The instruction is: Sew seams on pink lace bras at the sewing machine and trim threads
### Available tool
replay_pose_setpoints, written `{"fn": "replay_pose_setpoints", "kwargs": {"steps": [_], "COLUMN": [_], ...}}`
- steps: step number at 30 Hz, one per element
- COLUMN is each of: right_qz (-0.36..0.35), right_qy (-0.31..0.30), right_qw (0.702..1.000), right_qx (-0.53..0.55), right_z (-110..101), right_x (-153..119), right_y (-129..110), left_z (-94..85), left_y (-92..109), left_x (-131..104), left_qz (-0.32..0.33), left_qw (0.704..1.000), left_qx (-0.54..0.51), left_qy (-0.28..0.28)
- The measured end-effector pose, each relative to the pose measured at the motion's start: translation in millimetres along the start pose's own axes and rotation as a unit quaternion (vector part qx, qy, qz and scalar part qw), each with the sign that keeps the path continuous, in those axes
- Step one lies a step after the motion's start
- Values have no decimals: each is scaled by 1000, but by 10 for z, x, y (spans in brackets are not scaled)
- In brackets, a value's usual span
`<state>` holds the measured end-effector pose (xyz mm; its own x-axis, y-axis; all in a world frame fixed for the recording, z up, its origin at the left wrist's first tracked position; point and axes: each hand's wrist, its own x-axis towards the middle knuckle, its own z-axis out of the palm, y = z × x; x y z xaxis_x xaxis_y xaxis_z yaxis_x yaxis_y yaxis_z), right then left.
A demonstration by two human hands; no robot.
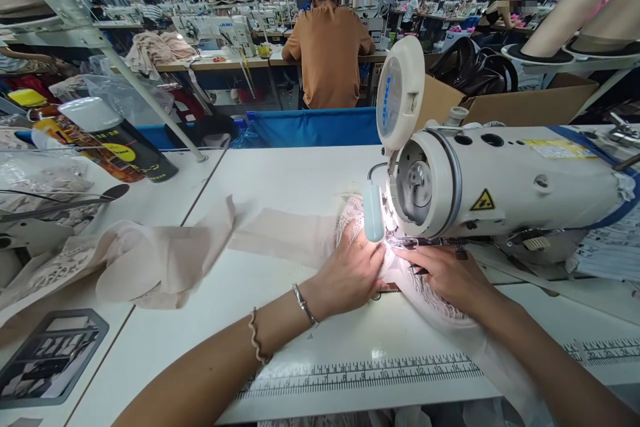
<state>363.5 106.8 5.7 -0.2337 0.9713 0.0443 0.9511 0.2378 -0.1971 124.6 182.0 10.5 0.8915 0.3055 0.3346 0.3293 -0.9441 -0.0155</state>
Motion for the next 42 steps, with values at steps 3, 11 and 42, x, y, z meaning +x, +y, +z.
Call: {"fn": "replay_pose_setpoints", "kwargs": {"steps": [3,11,42], "right_qz": [28,41,223], "right_qy": [-11,-31,34], "right_qw": [999,999,974], "right_qx": [-11,-8,-11], "right_z": [-31,-100,75], "right_x": [-48,-93,58], "right_y": [2,2,-68], "left_z": [8,17,159], "left_y": [60,3,-163], "left_x": [-1,-2,94], "left_qz": [43,25,-35], "left_qw": [999,999,999], "left_qx": [-6,-16,-16], "left_qy": [-15,-16,-20]}}
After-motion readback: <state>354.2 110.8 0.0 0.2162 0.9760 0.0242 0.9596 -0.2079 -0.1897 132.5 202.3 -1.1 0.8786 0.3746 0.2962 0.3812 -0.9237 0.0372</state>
